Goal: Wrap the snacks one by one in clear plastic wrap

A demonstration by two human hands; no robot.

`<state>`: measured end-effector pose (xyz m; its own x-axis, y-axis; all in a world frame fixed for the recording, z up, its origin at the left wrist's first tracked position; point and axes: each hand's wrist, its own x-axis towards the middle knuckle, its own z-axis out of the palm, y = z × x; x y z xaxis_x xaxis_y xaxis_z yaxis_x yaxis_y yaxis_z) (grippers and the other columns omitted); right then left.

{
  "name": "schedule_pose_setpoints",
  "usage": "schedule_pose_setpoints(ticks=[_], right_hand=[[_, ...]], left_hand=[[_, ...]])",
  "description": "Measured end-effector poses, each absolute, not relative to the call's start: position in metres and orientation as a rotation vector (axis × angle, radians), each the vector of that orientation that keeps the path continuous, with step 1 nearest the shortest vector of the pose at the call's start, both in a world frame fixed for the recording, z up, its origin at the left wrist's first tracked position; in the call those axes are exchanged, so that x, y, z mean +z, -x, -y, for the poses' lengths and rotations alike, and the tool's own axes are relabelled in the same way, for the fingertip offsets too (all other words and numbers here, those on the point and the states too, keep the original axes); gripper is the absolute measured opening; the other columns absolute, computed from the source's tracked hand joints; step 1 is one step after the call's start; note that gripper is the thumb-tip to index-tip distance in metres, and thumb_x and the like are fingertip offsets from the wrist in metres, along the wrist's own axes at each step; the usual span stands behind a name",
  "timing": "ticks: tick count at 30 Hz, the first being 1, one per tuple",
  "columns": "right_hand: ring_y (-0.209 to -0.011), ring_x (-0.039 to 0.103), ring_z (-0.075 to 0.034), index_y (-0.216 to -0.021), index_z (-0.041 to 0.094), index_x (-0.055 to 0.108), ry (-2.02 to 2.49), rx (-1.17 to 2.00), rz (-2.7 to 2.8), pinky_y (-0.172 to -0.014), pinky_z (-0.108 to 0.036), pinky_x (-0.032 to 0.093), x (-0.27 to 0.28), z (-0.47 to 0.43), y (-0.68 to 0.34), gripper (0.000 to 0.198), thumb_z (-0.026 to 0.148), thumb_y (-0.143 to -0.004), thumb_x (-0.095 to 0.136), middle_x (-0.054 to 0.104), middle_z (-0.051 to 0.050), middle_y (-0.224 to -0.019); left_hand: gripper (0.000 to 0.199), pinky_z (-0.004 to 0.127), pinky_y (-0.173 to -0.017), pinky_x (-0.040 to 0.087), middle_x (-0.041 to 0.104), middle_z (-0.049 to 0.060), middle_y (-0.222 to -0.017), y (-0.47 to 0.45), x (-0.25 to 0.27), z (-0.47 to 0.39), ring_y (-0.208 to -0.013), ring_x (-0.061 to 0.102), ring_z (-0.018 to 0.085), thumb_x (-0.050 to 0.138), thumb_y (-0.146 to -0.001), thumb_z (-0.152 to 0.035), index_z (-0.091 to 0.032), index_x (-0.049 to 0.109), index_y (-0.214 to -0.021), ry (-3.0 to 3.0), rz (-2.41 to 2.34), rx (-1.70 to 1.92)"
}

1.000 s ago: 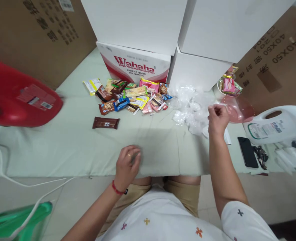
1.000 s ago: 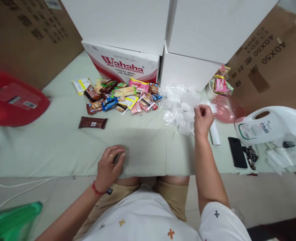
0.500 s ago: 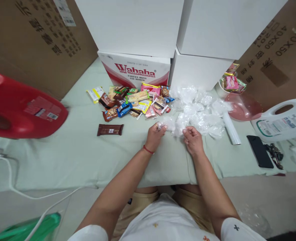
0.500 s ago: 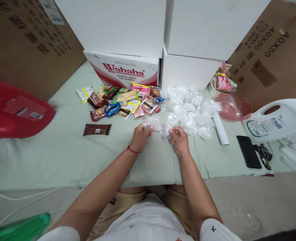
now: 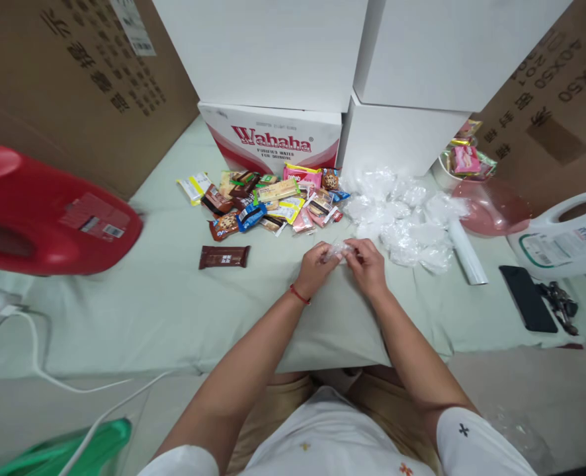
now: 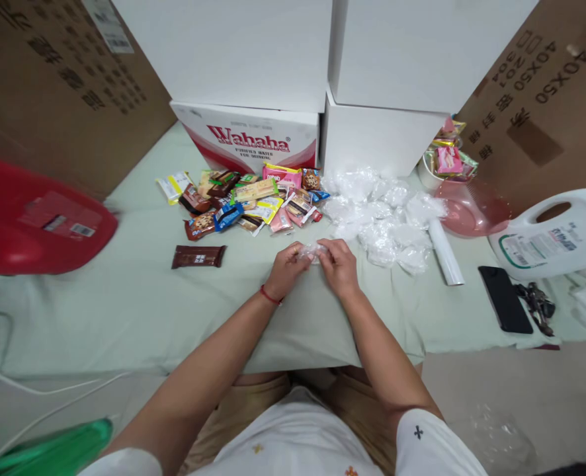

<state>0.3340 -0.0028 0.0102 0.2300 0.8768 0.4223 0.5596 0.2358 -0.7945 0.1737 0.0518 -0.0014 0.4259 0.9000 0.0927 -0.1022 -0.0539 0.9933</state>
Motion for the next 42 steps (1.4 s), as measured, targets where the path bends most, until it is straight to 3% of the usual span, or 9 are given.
schedule_pose_setpoints(ticks=[3, 8, 14, 20, 25, 28, 34, 38, 42], right_hand=[[-0.086, 0.066, -0.018, -0.108, 0.027, 0.078, 1.415, 0.393, 1.436, -0.078, -0.034, 0.058, 0.000, 0.001, -0.338, 0.021, 0.039, -0.097, 0.064, 0.068, -0.006, -0.102], [-0.103, 0.066, -0.021, -0.097, 0.031, 0.081, 1.351, 0.527, 1.370, -0.090, -0.036, 0.055, 0.002, 0.006, -0.346, 0.014, 0.038, -0.092, 0.070, 0.069, -0.005, -0.108], [-0.089, 0.062, -0.019, -0.087, 0.026, 0.075, 1.343, 0.615, 1.059, -0.074, -0.031, 0.056, 0.010, 0.008, -0.342, 0.017, 0.042, -0.083, 0.079, 0.063, -0.005, -0.101], [-0.075, 0.060, -0.014, -0.116, 0.027, 0.064, 1.338, 0.949, 0.786, -0.053, -0.024, 0.052, 0.003, 0.005, -0.339, 0.051, 0.054, -0.076, 0.079, 0.065, -0.003, -0.107], [-0.062, 0.052, -0.011, -0.087, 0.021, 0.071, 1.341, 0.939, 0.742, -0.059, -0.025, 0.051, 0.002, 0.003, -0.349, 0.029, 0.038, -0.068, 0.085, 0.060, 0.003, -0.072], [-0.061, 0.052, -0.010, -0.086, 0.021, 0.072, 1.248, 1.063, 0.700, -0.057, -0.024, 0.050, 0.009, 0.004, -0.357, 0.032, 0.039, -0.065, 0.088, 0.059, 0.004, -0.072], [-0.055, 0.040, -0.006, -0.101, 0.022, 0.077, 1.207, 1.135, 0.748, -0.040, -0.019, 0.024, 0.015, 0.008, -0.358, 0.050, 0.066, -0.077, 0.078, 0.065, -0.001, -0.089], [-0.047, 0.030, -0.006, -0.089, 0.019, 0.076, 1.254, 1.324, 0.800, -0.039, -0.019, 0.018, 0.014, 0.010, -0.358, 0.051, 0.063, -0.067, 0.087, 0.047, 0.006, -0.057], [-0.046, 0.031, -0.006, -0.084, 0.018, 0.073, 1.200, 1.458, 0.835, -0.038, -0.019, 0.019, 0.016, 0.013, -0.361, 0.049, 0.064, -0.069, 0.085, 0.048, 0.006, -0.055]], left_hand=[[0.046, 0.026, -0.054, 0.033, 0.052, -0.003, -0.061, -0.173, 0.001, -0.051, -0.054, 0.043, 0.011, 0.055, -0.092, -0.062, -0.019, 0.061, -0.077, -1.328, -0.754, 0.851], [0.037, 0.024, -0.055, 0.032, 0.050, -0.006, -0.061, -0.178, 0.002, -0.054, -0.055, 0.041, 0.009, 0.073, -0.080, -0.054, -0.019, 0.061, -0.078, -1.339, -0.779, 0.825], [0.036, 0.023, -0.054, 0.030, 0.047, -0.007, -0.061, -0.179, 0.000, -0.058, -0.055, 0.039, 0.010, 0.069, -0.085, -0.054, -0.020, 0.057, -0.081, -1.279, -0.817, 0.911], [0.031, 0.024, -0.059, 0.034, 0.052, -0.003, -0.068, -0.182, -0.007, -0.053, -0.061, 0.043, 0.011, 0.069, -0.088, -0.048, -0.019, 0.062, -0.081, -1.432, -0.872, 1.070], [0.031, 0.022, -0.062, 0.040, 0.052, -0.005, -0.071, -0.180, -0.008, -0.063, -0.065, 0.049, 0.011, 0.071, -0.085, -0.049, -0.022, 0.055, -0.085, -1.126, -0.903, 1.173], [0.041, 0.023, -0.067, 0.048, 0.053, -0.004, -0.079, -0.177, -0.003, -0.070, -0.074, 0.055, 0.012, 0.077, -0.078, -0.050, -0.024, 0.046, -0.084, -0.901, -0.811, 1.176], [0.044, 0.021, -0.057, 0.042, 0.044, -0.006, -0.070, -0.176, 0.005, -0.066, -0.061, 0.045, 0.010, 0.081, -0.074, -0.050, -0.024, 0.046, -0.084, -0.893, -0.718, 1.068], [0.043, 0.022, -0.059, 0.040, 0.045, -0.006, -0.072, -0.180, 0.002, -0.063, -0.063, 0.044, 0.009, 0.079, -0.075, -0.052, -0.023, 0.047, -0.082, -0.964, -0.706, 1.013], [0.042, 0.023, -0.058, 0.037, 0.042, -0.006, -0.070, -0.182, -0.004, -0.069, -0.062, 0.041, 0.010, 0.077, -0.074, -0.052, -0.024, 0.047, -0.082, -0.950, -0.775, 1.106]])
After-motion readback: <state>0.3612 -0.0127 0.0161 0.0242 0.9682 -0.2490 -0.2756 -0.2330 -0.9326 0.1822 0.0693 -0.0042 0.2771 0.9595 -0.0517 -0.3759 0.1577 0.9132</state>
